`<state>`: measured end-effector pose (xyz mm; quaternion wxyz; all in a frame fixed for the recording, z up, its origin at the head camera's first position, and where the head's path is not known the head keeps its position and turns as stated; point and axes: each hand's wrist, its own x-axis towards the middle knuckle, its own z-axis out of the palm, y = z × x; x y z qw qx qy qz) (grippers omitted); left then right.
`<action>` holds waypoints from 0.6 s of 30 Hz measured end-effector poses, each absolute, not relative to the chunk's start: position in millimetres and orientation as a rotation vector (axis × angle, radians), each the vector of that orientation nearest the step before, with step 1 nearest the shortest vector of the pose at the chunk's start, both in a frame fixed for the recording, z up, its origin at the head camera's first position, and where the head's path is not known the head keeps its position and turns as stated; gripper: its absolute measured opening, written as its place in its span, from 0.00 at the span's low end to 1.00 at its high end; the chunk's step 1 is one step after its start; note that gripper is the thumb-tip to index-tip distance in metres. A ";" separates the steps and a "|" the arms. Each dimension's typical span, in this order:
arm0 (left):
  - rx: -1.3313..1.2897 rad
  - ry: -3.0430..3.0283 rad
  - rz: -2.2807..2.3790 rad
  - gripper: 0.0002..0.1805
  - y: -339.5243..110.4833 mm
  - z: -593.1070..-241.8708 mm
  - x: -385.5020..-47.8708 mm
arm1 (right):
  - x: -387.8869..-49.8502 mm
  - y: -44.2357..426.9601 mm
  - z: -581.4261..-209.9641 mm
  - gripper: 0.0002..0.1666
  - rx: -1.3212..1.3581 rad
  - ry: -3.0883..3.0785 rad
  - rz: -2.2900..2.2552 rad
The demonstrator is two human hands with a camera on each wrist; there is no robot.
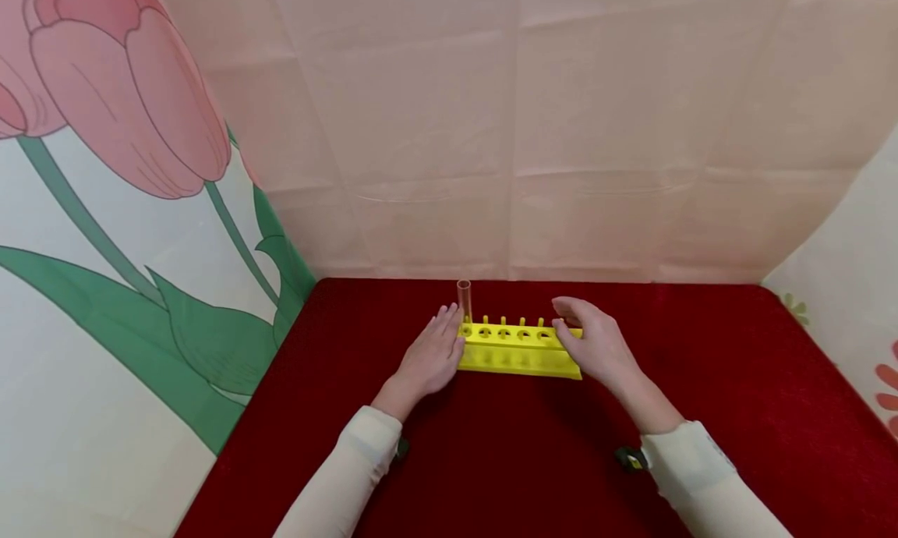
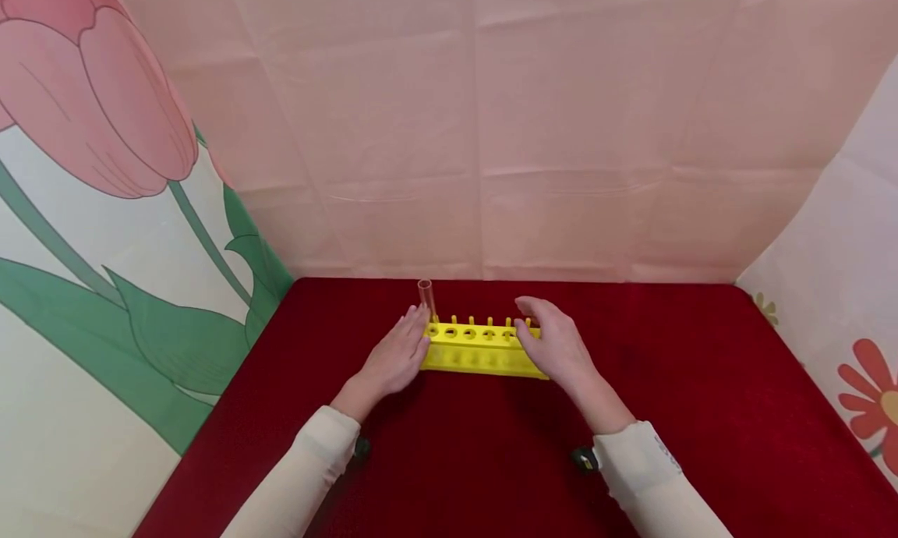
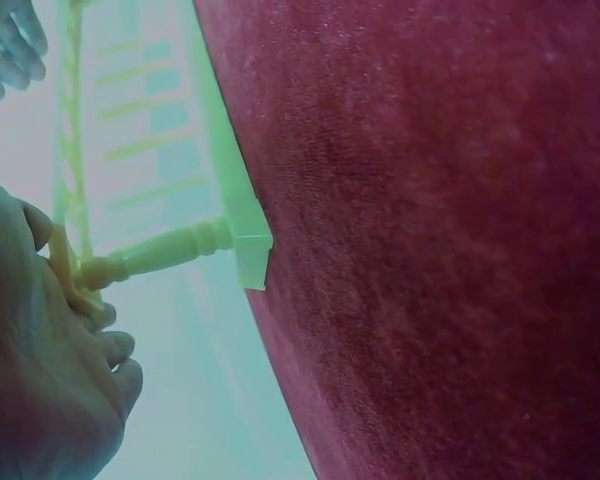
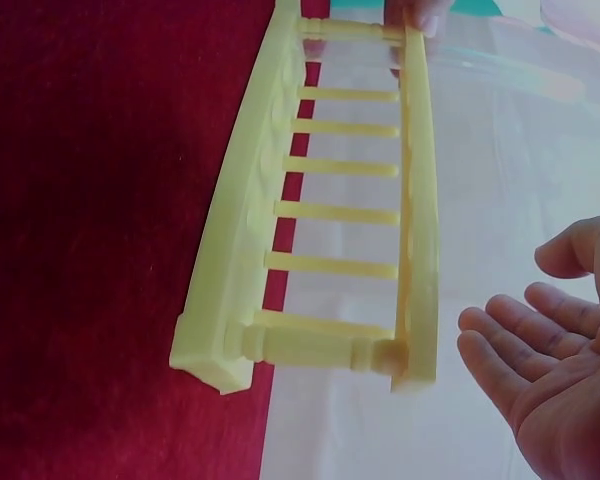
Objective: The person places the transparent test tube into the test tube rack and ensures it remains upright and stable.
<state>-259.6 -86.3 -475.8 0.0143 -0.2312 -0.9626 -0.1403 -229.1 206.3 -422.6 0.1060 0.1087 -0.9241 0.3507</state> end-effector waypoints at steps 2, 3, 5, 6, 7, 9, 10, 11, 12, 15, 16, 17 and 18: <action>-0.722 -2.996 -0.447 0.33 -86.1 -476.0 -259.0 | -227.7 209.3 -422.5 0.26 0.310 -2.728 1.031; -0.723 -2.997 -0.449 0.33 -86.0 -475.8 -258.6 | -227.1 211.0 -422.6 0.26 0.305 -2.731 1.026; -0.721 -3.002 -0.450 0.33 -85.8 -475.1 -258.0 | -225.1 214.1 -422.5 0.26 0.299 -2.734 1.011; -0.720 -3.004 -0.453 0.33 -85.7 -474.8 -257.8 | -224.2 215.7 -422.4 0.26 0.299 -2.734 1.002; -0.717 -3.007 -0.453 0.33 -85.7 -474.4 -257.7 | -223.5 217.6 -422.4 0.26 0.297 -2.736 0.994; -0.710 -3.012 -0.452 0.33 -85.5 -473.1 -257.3 | -221.9 221.3 -422.3 0.26 0.291 -2.741 0.984; -0.707 -3.012 -0.455 0.33 -85.4 -472.5 -257.1 | -221.2 223.2 -422.3 0.26 0.288 -2.742 0.979; -0.705 -3.009 -0.460 0.33 -85.4 -472.3 -257.1 | -220.6 225.3 -422.5 0.26 0.286 -2.742 0.976; -0.704 -3.008 -0.467 0.33 -85.5 -472.0 -256.8 | -220.1 227.4 -422.7 0.26 0.281 -2.744 0.974; -0.699 -3.006 -0.485 0.33 -86.5 -471.6 -255.4 | -218.5 233.7 -424.0 0.26 0.270 -2.748 0.963; -0.699 -3.005 -0.498 0.34 -87.1 -471.4 -254.9 | -217.9 235.8 -424.5 0.27 0.267 -2.751 0.958; -0.698 -3.003 -0.508 0.34 -88.0 -471.1 -254.3 | -217.6 237.9 -425.1 0.27 0.265 -2.752 0.954; -0.697 -3.001 -0.518 0.34 -89.0 -470.8 -253.8 | -217.1 240.0 -425.8 0.27 0.263 -2.754 0.943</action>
